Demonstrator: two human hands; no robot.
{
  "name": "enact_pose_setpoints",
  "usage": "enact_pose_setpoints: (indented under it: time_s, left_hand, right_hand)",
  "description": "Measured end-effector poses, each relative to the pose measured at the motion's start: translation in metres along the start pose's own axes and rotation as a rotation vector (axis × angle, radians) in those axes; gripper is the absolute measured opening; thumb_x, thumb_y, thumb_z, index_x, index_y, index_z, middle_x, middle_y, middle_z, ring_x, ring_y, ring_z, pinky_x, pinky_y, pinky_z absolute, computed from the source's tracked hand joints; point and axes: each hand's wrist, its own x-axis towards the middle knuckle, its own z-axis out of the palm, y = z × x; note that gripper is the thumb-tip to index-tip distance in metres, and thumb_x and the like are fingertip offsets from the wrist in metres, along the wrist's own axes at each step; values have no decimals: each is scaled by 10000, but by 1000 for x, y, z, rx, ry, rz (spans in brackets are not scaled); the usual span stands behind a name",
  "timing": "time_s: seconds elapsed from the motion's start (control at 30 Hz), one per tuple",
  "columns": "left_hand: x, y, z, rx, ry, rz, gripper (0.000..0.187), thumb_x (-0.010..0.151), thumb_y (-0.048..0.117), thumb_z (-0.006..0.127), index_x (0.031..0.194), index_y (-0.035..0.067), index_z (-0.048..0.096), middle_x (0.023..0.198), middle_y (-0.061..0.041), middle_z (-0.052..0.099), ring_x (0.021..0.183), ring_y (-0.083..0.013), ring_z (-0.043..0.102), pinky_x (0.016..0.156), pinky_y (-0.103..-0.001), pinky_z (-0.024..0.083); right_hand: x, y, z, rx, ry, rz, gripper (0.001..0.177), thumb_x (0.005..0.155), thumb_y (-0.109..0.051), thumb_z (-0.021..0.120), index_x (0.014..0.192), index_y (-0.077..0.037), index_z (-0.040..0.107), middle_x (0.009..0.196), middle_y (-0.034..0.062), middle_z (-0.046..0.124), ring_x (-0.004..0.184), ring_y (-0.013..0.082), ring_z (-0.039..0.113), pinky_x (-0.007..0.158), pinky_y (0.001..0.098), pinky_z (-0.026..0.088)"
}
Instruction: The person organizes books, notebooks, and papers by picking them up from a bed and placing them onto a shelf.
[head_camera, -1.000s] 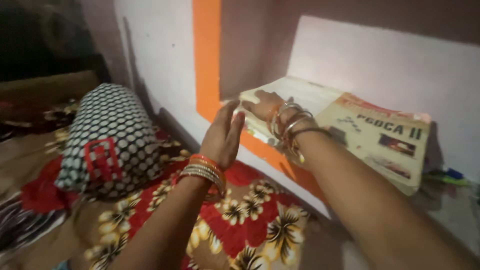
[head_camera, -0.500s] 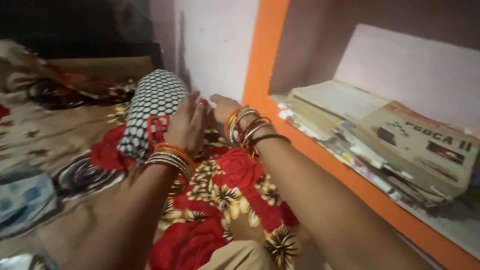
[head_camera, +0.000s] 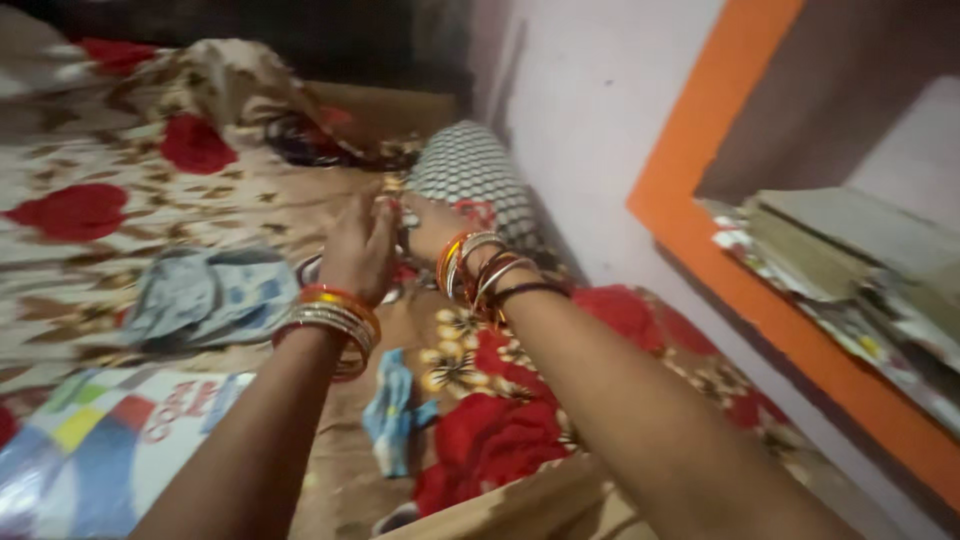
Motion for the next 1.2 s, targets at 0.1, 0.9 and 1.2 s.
enact_pose_setpoints:
  time_s: [0.1, 0.9, 1.2]
  left_hand:
    - [-22, -42, -34, 103, 142, 151, 470, 1053, 312, 515, 1397, -8, 545, 1206, -282, 663, 1023, -372, 702, 912, -448, 540]
    - [-164, -213, -169, 475, 494, -736, 710, 879, 417, 686, 1465, 84, 461, 1533, -230, 386, 1405, -427, 385, 1065, -566, 366]
    - [-195, -264, -183, 362, 732, -1091, 763, 849, 356, 708, 1511, 90, 438, 1592, -236, 352, 1443, -413, 374, 1179, -536, 374]
  right_hand:
    - [7, -34, 50, 134, 8, -105, 459, 960, -355, 526, 1374, -164, 581, 1292, 230, 666, 1218, 394, 619, 1029, 485, 484]
    - [-11, -179, 305, 118, -351, -141, 713, 885, -568, 585, 1493, -216, 460, 1429, 148, 592, 1303, 348, 572, 1109, 465, 411]
    - [1, -168, 387, 233, -478, -121, 759, 890, -538, 642, 1509, -147, 439, 1434, 194, 577, 1324, 362, 554, 1124, 435, 418]
